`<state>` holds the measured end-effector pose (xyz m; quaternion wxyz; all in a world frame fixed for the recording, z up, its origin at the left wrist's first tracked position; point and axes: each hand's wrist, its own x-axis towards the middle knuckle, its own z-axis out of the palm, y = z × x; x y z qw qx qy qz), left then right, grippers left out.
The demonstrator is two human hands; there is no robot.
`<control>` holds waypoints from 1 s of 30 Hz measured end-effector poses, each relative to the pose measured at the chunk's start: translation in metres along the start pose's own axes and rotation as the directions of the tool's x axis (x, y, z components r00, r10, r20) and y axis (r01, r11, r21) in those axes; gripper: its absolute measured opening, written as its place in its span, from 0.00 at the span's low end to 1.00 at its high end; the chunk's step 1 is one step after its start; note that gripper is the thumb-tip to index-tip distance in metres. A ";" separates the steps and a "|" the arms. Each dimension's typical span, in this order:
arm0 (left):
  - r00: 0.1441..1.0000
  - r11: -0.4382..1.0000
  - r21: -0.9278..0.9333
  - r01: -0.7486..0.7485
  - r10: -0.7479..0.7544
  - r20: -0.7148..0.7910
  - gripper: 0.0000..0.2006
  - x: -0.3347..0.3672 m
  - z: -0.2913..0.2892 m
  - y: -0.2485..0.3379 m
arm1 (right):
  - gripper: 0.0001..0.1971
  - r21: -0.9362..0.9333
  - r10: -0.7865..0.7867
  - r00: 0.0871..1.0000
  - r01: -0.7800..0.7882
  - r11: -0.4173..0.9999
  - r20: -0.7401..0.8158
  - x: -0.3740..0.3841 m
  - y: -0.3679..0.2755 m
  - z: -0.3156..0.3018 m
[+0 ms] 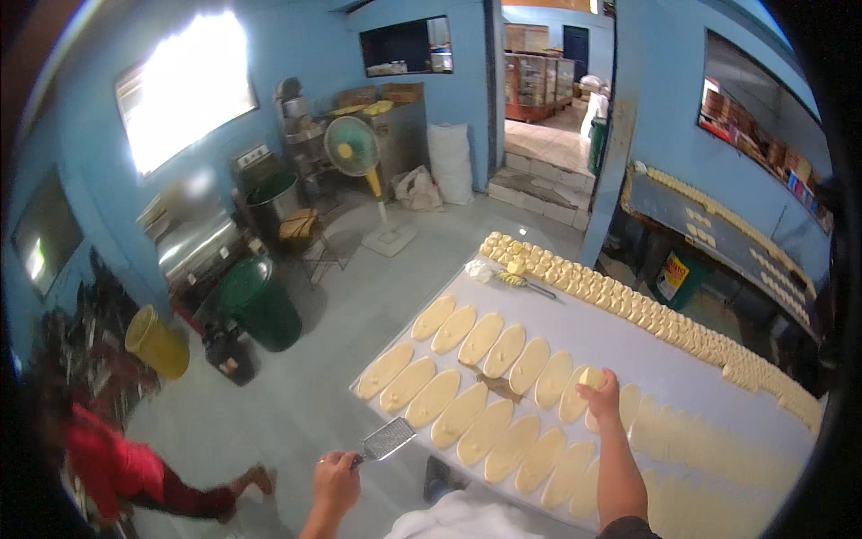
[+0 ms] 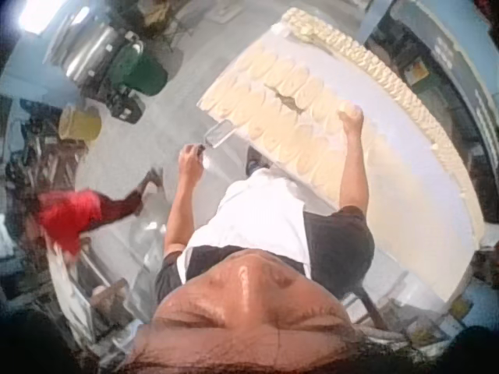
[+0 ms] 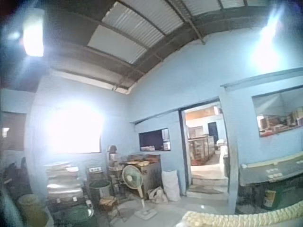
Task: The person rolls small dough pieces into logs using a rolling pin, then flattens them into oval shapes on a large table. They brush a liquid onto the dough and grate a block of cheese onto the pieces. Coworkers are visible in the background working at another table.
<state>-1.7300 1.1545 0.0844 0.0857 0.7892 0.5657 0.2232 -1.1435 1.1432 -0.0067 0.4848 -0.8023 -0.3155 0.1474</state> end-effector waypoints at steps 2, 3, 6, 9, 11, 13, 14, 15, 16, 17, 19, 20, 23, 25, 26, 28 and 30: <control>0.997 0.998 0.006 -0.065 0.064 0.050 0.15 0.058 0.020 -0.009 | 0.47 -0.080 -0.006 0.998 0.001 0.997 -0.069 0.036 0.001 0.020; 0.993 0.996 -0.002 -0.090 0.090 0.079 0.15 0.086 0.032 -0.010 | 0.47 -0.124 -0.003 0.995 -0.009 0.992 -0.102 0.052 0.006 0.029; 0.964 0.983 -0.013 -0.183 0.182 0.194 0.13 0.180 0.067 -0.007 | 0.46 -0.177 -0.045 0.977 0.008 0.984 -0.209 0.104 0.024 0.055; 0.928 0.960 -0.070 -0.269 0.278 0.249 0.12 0.264 0.097 0.011 | 0.46 -0.214 0.052 0.977 -0.097 0.972 -0.207 0.141 0.027 0.069; 0.904 0.952 -0.081 -0.296 0.307 0.298 0.12 0.318 0.118 0.026 | 0.47 -0.262 0.036 0.972 -0.098 0.960 -0.232 0.157 0.035 0.073; 0.884 0.943 -0.112 -0.314 0.334 0.328 0.12 0.362 0.145 0.029 | 0.47 -0.407 -0.025 0.973 -0.073 0.910 -0.231 0.170 0.036 0.076; 0.874 0.942 -0.108 -0.319 0.337 0.351 0.12 0.382 0.159 0.033 | 0.47 -0.520 -0.071 0.974 -0.051 0.853 -0.214 0.173 0.028 0.079; 0.863 0.939 -0.106 -0.328 0.343 0.370 0.12 0.403 0.171 0.042 | 0.46 -0.625 -0.118 0.974 -0.030 0.780 -0.193 0.179 0.015 0.084; 0.850 0.934 -0.115 -0.339 0.356 0.389 0.12 0.421 0.188 0.053 | 0.45 -0.606 -0.172 0.977 0.060 0.793 -0.128 0.189 0.007 0.088; 0.836 0.921 -0.133 -0.366 0.388 0.388 0.12 0.436 0.205 0.060 | 0.43 -0.574 -0.225 0.973 0.150 0.805 -0.061 0.200 -0.003 0.096; 0.805 0.889 -0.159 -0.429 0.456 0.379 0.12 0.464 0.241 0.072 | 0.37 -0.571 -0.281 0.956 0.279 0.772 0.087 0.220 -0.023 0.125; 0.786 0.877 -0.150 -0.456 0.476 0.394 0.12 0.475 0.255 0.079 | 0.32 -0.608 -0.280 0.946 0.322 0.726 0.166 0.230 -0.035 0.143; 0.751 0.850 -0.108 -0.515 0.508 0.421 0.12 0.500 0.283 0.094 | 0.25 -0.605 -0.212 0.957 0.290 0.742 0.199 0.254 -0.058 0.193; 0.739 0.834 -0.096 -0.543 0.529 0.418 0.13 0.511 0.296 0.103 | 0.20 -0.643 -0.204 0.968 0.250 0.724 0.148 0.262 -0.052 0.211; 0.736 0.829 -0.078 -0.553 0.531 0.421 0.13 0.512 0.299 0.104 | 0.18 -0.654 -0.180 0.971 0.240 0.717 0.158 0.260 -0.054 0.215; 0.728 0.817 -0.044 -0.575 0.536 0.427 0.14 0.516 0.303 0.105 | 0.13 -0.678 -0.132 0.975 0.218 0.703 0.176 0.255 -0.058 0.220; 0.741 0.817 -0.052 -0.575 0.547 0.390 0.14 0.516 0.308 0.102 | 0.10 -0.722 -0.184 0.967 0.254 0.644 0.176 0.242 -0.060 0.220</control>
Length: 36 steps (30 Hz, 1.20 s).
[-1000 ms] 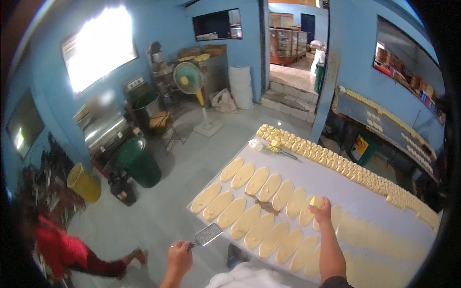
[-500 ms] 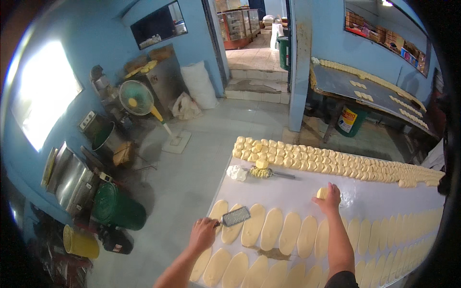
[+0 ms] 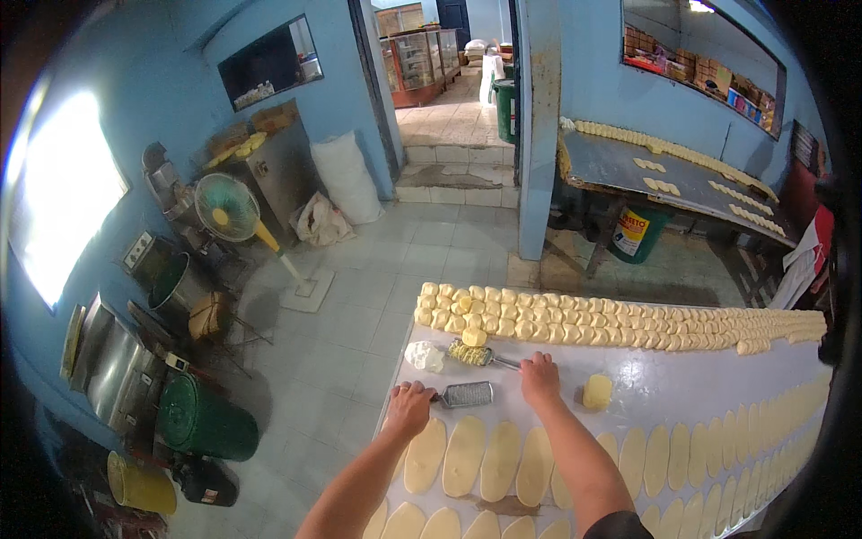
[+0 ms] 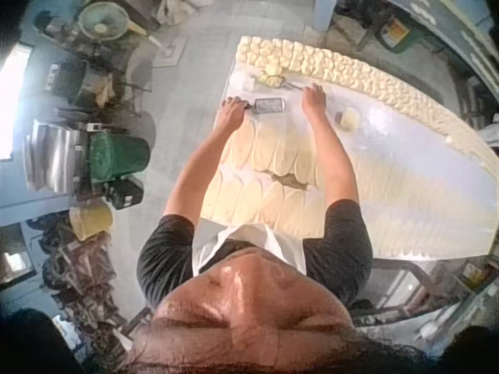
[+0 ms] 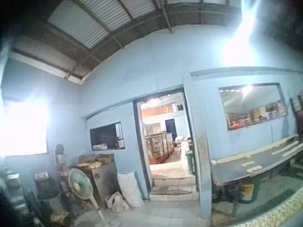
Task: The person rolls small dough pieces into logs using a rolling pin, then flattens them into oval shapes on a large table. They brush a liquid onto the dough and grate a block of cheese onto the pieces. Coworkers are visible in the background working at another table.
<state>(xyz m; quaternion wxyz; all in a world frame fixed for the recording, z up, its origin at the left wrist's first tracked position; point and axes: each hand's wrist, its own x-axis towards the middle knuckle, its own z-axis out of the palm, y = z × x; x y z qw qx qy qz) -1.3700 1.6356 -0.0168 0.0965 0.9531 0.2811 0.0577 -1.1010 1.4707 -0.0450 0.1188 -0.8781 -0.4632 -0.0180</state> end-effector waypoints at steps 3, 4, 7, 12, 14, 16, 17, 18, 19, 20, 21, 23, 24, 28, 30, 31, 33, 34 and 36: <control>0.992 0.999 -0.049 0.021 -0.026 -0.122 0.13 -0.007 0.006 0.005 | 0.10 -0.032 -0.007 0.999 0.009 0.999 0.050 -0.020 -0.004 -0.002; 0.984 0.997 -0.071 0.032 -0.044 -0.171 0.13 -0.011 0.007 0.008 | 0.10 -0.013 -0.013 0.998 0.014 1.000 0.063 -0.027 -0.006 -0.002; 0.968 0.954 -0.281 0.107 -0.164 -0.188 0.13 -0.036 0.005 0.036 | 0.09 0.035 0.053 0.995 -0.056 0.998 0.079 -0.040 -0.007 0.002; 0.974 0.849 -0.521 -0.088 -0.035 -0.222 0.12 -0.108 0.005 0.061 | 0.11 0.198 0.190 0.975 -0.211 0.957 0.119 -0.057 -0.018 0.009; 0.983 0.805 -0.590 -0.063 -0.054 -0.178 0.11 -0.136 -0.012 0.066 | 0.12 0.311 0.304 0.933 -0.352 0.883 0.193 -0.074 -0.039 -0.007; 0.992 0.749 -0.661 0.041 -0.110 -0.064 0.10 -0.159 -0.021 0.063 | 0.13 0.375 0.352 0.927 -0.376 0.847 0.132 -0.102 -0.062 -0.018; 0.985 0.773 -0.634 -0.012 -0.100 -0.140 0.10 -0.168 -0.025 0.063 | 0.13 0.403 0.378 0.920 -0.385 0.830 0.100 -0.120 -0.074 -0.024; 0.988 0.720 -0.694 0.014 -0.118 -0.102 0.10 -0.174 -0.029 0.063 | 0.12 0.418 0.395 0.919 -0.359 0.834 0.001 -0.141 -0.087 -0.028; 0.989 0.662 -0.748 0.042 -0.131 -0.060 0.11 -0.177 -0.034 0.063 | 0.12 0.430 0.408 0.908 -0.331 0.840 -0.098 -0.164 -0.103 -0.031; 0.990 0.599 -0.798 0.071 -0.143 -0.019 0.12 -0.180 -0.038 0.063 | 0.12 0.437 0.414 0.889 -0.299 0.848 -0.196 -0.181 -0.121 -0.041; 0.989 0.572 -0.820 0.035 -0.137 -0.053 0.13 -0.181 -0.041 0.062 | 0.11 0.460 0.425 0.876 -0.289 0.839 -0.226 -0.197 -0.144 -0.053; 0.985 0.516 -0.856 -0.026 -0.132 -0.109 0.14 -0.178 -0.041 0.062 | 0.11 0.506 0.452 0.850 -0.274 0.818 -0.271 -0.232 -0.192 -0.071; 0.983 0.482 -0.876 0.028 -0.174 -0.064 0.15 -0.174 -0.038 0.062 | 0.10 0.500 0.403 0.858 -0.210 0.840 -0.317 -0.246 -0.212 -0.072; 0.967 0.534 -0.810 0.243 -0.197 0.160 0.14 -0.189 -0.084 0.070 | 0.10 0.461 0.295 0.849 -0.069 0.885 -0.439 -0.292 -0.265 -0.074; 0.959 0.571 -0.772 0.278 -0.211 0.189 0.15 -0.204 -0.081 0.055 | 0.11 0.472 0.232 0.862 0.009 0.881 -0.450 -0.307 -0.291 -0.072; 0.954 0.588 -0.753 0.296 -0.219 0.204 0.16 -0.212 -0.076 0.048 | 0.15 0.510 0.272 0.871 -0.029 0.860 -0.409 -0.317 -0.303 -0.071; 0.943 0.485 -0.810 0.329 -0.224 0.248 0.17 -0.226 -0.069 0.036 | 0.16 0.547 0.259 0.902 -0.031 0.837 -0.345 -0.332 -0.315 -0.068; 0.936 0.431 -0.834 0.344 -0.224 0.271 0.17 -0.231 -0.065 0.031 | 0.17 0.565 0.251 0.916 -0.034 0.825 -0.312 -0.338 -0.318 -0.067; 0.899 0.298 -0.851 0.432 -0.222 0.379 0.16 -0.239 -0.048 0.015 | 0.16 0.605 0.224 0.956 -0.066 0.794 -0.190 -0.346 -0.319 -0.066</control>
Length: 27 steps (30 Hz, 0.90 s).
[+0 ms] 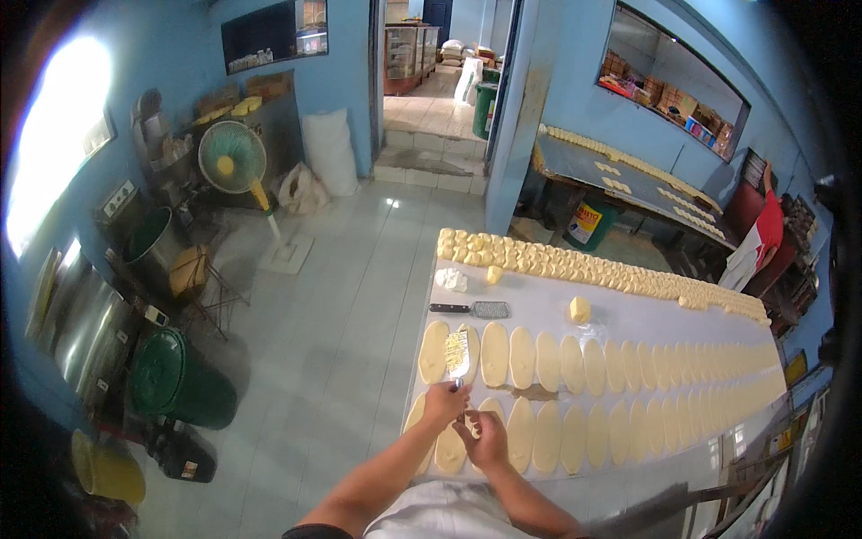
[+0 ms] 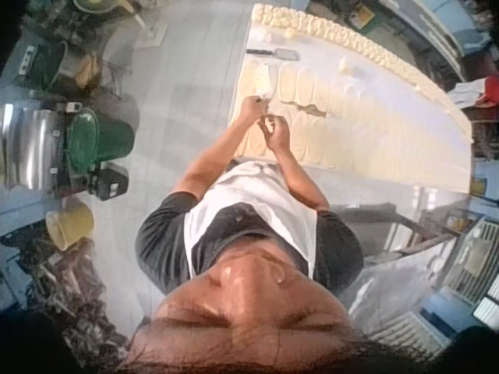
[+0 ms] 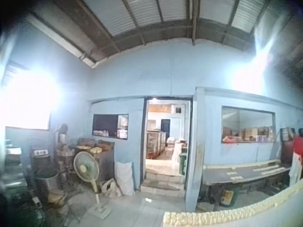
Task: The person rolls small dough pieces into logs using a rolling pin, then flattens them into oval shapes on a large table. They brush a liquid onto the dough and grate a block of cheese onto the pieces. Coworkers are visible in the background working at another table.
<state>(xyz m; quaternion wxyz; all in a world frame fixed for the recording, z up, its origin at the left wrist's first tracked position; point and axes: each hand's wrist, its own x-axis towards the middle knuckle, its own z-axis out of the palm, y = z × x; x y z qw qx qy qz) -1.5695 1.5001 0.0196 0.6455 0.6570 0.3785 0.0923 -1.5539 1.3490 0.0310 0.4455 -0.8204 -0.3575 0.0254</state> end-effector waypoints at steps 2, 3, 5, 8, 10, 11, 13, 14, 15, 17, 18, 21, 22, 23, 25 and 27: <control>0.994 0.987 -0.139 0.086 -0.077 0.073 0.15 0.007 -0.009 -0.018 | 0.15 0.026 0.017 0.998 -0.019 1.000 0.062 -0.002 0.006 -0.003; 0.987 0.968 -0.217 0.125 -0.099 0.126 0.15 0.010 -0.012 -0.024 | 0.14 0.031 0.012 0.998 -0.014 0.999 0.063 0.000 0.014 -0.004; 0.961 0.924 -0.313 0.220 -0.150 0.232 0.15 0.018 -0.019 -0.033 | 0.12 0.075 0.033 0.998 -0.036 0.997 0.051 0.009 0.026 -0.005; 0.955 0.897 -0.342 0.279 -0.221 0.199 0.15 0.019 -0.026 -0.039 | 0.11 0.124 0.091 0.995 -0.096 0.988 0.048 0.039 0.042 -0.005; 0.954 0.858 -0.430 0.281 -0.201 0.223 0.14 0.021 -0.038 -0.056 | 0.10 0.125 0.048 0.998 -0.052 0.991 0.039 0.064 0.048 0.002; 0.954 0.835 -0.472 0.283 -0.191 0.233 0.14 0.022 -0.045 -0.062 | 0.10 0.157 0.032 0.999 -0.037 0.987 0.035 0.076 0.052 0.009; 0.940 0.786 -0.524 0.329 -0.219 0.262 0.12 0.019 -0.050 -0.056 | 0.11 0.214 0.052 0.998 -0.060 0.975 0.043 0.099 0.063 0.016; 0.936 0.760 -0.550 0.345 -0.234 0.264 0.11 0.018 -0.056 -0.051 | 0.11 0.259 0.077 0.995 -0.092 0.962 0.068 0.109 0.064 0.025; 0.929 0.740 -0.563 0.369 -0.271 0.252 0.12 0.020 -0.058 -0.052 | 0.11 0.297 0.101 0.990 -0.124 0.947 0.094 0.119 0.067 0.033; 0.909 0.694 -0.589 0.414 -0.351 0.224 0.13 0.021 -0.062 -0.056 | 0.15 0.338 0.085 0.988 -0.124 0.933 0.127 0.138 0.083 0.061; 0.891 0.659 -0.602 0.451 -0.370 0.262 0.14 0.022 -0.065 -0.059 | 0.16 0.357 0.076 0.986 -0.124 0.926 0.145 0.145 0.085 0.071; 0.849 0.565 -0.637 0.525 -0.402 0.343 0.17 0.023 -0.071 -0.055 | 0.21 0.333 0.122 0.951 -0.217 0.918 0.283 0.161 0.085 0.094; 0.846 0.547 -0.650 0.528 -0.404 0.348 0.18 0.021 -0.071 -0.053 | 0.23 0.341 0.119 0.951 -0.217 0.915 0.287 0.163 0.084 0.102; 0.844 0.530 -0.663 0.529 -0.407 0.349 0.18 0.018 -0.072 -0.048 | 0.24 0.352 0.115 0.950 -0.218 0.910 0.291 0.164 0.084 0.114; 0.832 0.509 -0.661 0.552 -0.383 0.401 0.19 0.021 -0.070 -0.045 | 0.25 0.403 0.101 0.958 -0.208 0.891 0.269 0.169 0.090 0.136; 0.824 0.523 -0.637 0.566 -0.384 0.417 0.21 0.025 -0.065 -0.041 | 0.26 0.487 0.086 0.970 -0.190 0.852 0.228 0.170 0.097 0.158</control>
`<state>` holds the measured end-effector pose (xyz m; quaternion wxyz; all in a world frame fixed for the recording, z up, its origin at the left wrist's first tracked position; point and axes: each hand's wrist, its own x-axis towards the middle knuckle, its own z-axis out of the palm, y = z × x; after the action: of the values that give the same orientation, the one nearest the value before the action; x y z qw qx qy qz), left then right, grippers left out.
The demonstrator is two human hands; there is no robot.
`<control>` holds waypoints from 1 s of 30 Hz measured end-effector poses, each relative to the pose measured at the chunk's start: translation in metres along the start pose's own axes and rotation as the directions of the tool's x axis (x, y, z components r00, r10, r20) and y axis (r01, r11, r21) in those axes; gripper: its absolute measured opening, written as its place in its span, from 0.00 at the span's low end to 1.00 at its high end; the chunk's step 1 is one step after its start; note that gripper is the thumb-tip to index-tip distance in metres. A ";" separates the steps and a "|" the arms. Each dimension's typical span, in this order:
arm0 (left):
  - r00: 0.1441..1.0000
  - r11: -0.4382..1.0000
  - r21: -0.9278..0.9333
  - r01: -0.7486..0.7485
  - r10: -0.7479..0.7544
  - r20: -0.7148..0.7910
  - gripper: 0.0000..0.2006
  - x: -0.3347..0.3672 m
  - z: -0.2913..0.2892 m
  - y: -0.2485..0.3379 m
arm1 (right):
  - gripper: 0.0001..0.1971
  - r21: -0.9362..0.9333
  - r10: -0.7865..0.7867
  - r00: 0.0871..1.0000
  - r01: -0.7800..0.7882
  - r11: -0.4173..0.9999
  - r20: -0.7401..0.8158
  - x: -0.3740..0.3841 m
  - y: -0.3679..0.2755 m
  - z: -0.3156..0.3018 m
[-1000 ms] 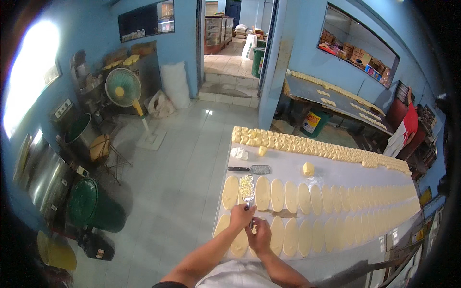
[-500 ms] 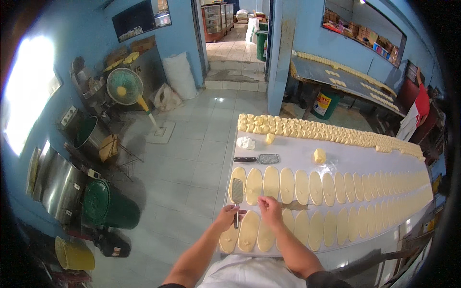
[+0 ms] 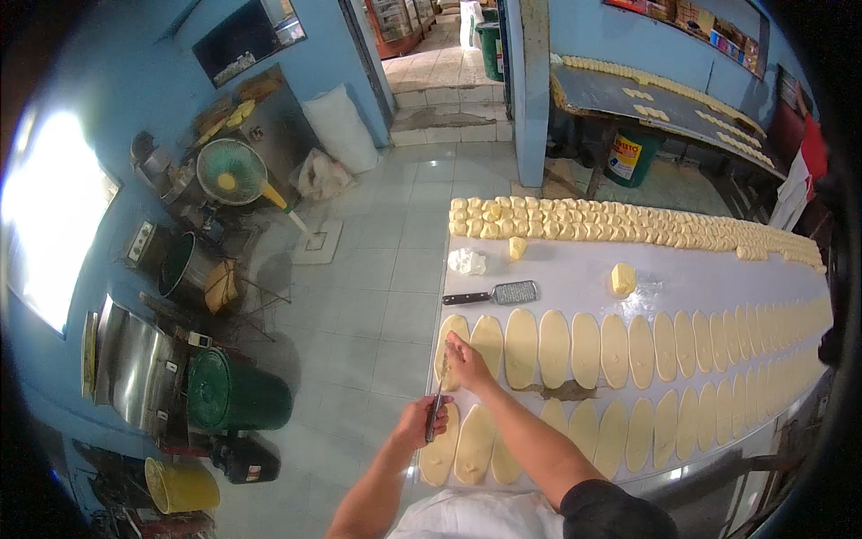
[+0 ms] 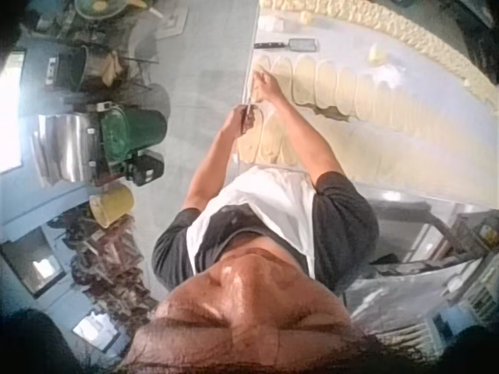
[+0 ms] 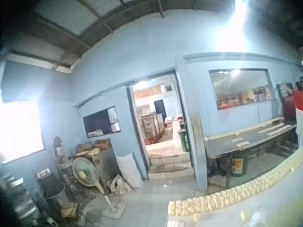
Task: The person rolls small dough pieces into logs using a rolling pin, then flattens them into oval shapes on a large table. They brush a liquid onto the dough and grate a block of cheese onto the pieces. Coworkers are visible in the background working at another table.
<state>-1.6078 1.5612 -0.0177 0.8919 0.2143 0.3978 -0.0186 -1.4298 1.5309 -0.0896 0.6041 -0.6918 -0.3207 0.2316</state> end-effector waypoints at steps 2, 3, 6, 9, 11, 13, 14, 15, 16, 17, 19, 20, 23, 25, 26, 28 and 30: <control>0.999 0.998 0.061 -0.001 0.004 -0.041 0.22 0.002 0.004 0.001 | 0.26 0.007 0.071 0.997 -0.072 0.997 0.030 -0.001 -0.001 0.006; 0.998 0.994 0.103 -0.031 0.037 -0.057 0.22 0.002 0.006 0.000 | 0.25 0.007 0.107 0.993 -0.107 0.994 0.050 -0.004 -0.010 0.007; 0.988 0.971 0.219 -0.098 0.121 -0.096 0.22 0.005 0.014 -0.002 | 0.23 -0.093 0.196 0.980 -0.193 0.977 0.021 -0.016 -0.048 0.002; 0.983 0.954 0.277 -0.116 0.149 -0.103 0.22 0.017 0.019 0.003 | 0.19 -0.109 0.108 0.992 -0.115 0.987 -0.066 -0.033 -0.051 0.006; 0.987 0.958 0.263 -0.110 0.136 -0.080 0.20 0.021 0.015 0.011 | 0.16 -0.113 -0.016 0.992 0.001 0.994 -0.128 -0.041 -0.059 0.005; 0.991 0.965 0.240 -0.106 0.121 -0.049 0.20 0.022 0.010 0.012 | 0.14 -0.193 -0.082 0.992 0.062 0.979 -0.096 -0.049 -0.072 0.001; 0.993 0.967 0.233 -0.102 0.112 -0.030 0.20 0.023 0.008 0.014 | 0.12 -0.269 -0.083 0.996 0.069 0.961 -0.041 -0.051 -0.077 -0.006; 0.996 0.976 0.200 -0.088 0.092 -0.010 0.20 0.022 0.002 0.015 | 0.11 -0.342 -0.078 0.997 0.078 0.936 0.015 -0.053 -0.079 -0.010; 0.997 0.983 0.167 -0.074 0.074 0.010 0.20 0.020 -0.005 0.016 | 0.11 -0.368 -0.145 0.989 0.145 0.918 0.027 -0.056 -0.075 -0.011; 0.998 0.989 0.136 -0.061 0.057 0.034 0.20 0.016 -0.001 0.018 | 0.10 -0.396 -0.214 0.976 0.212 0.894 0.039 -0.062 -0.069 -0.013; 0.997 0.985 0.152 -0.082 0.081 0.012 0.21 0.009 0.008 0.017 | 0.09 -0.438 -0.268 0.963 0.249 0.864 0.020 -0.061 -0.058 -0.016; 0.996 0.983 0.158 -0.091 0.094 -0.008 0.21 0.002 0.011 0.018 | 0.10 -0.447 -0.251 0.968 0.221 0.867 -0.009 -0.057 -0.055 -0.014; 0.994 0.989 0.104 -0.105 0.102 0.036 0.23 0.000 -0.005 0.014 | 0.11 -0.501 -0.160 0.985 0.171 0.848 0.065 -0.044 -0.053 -0.018; 0.994 0.996 0.036 -0.087 0.084 0.075 0.23 -0.001 -0.012 0.009 | 0.11 -0.577 -0.088 0.985 0.159 0.801 0.149 -0.034 -0.054 -0.022; 0.992 0.997 0.003 -0.077 0.077 0.099 0.23 -0.002 -0.010 0.009 | 0.11 -0.628 -0.054 0.982 0.159 0.762 0.183 -0.027 -0.053 -0.023; 0.992 0.997 0.002 -0.076 0.075 0.098 0.23 -0.004 -0.008 0.008 | 0.09 -0.674 0.007 0.983 0.122 0.729 0.185 -0.016 -0.052 -0.025; 0.991 0.997 -0.012 -0.078 0.079 0.109 0.23 -0.006 -0.008 0.007 | 0.08 -0.664 0.061 0.989 0.045 0.747 0.135 -0.007 -0.058 -0.025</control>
<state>-1.6157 1.5699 -0.0157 0.9133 0.2252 0.3394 0.0064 -1.4262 1.5123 -0.0293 0.2919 -0.8437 -0.4229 0.1554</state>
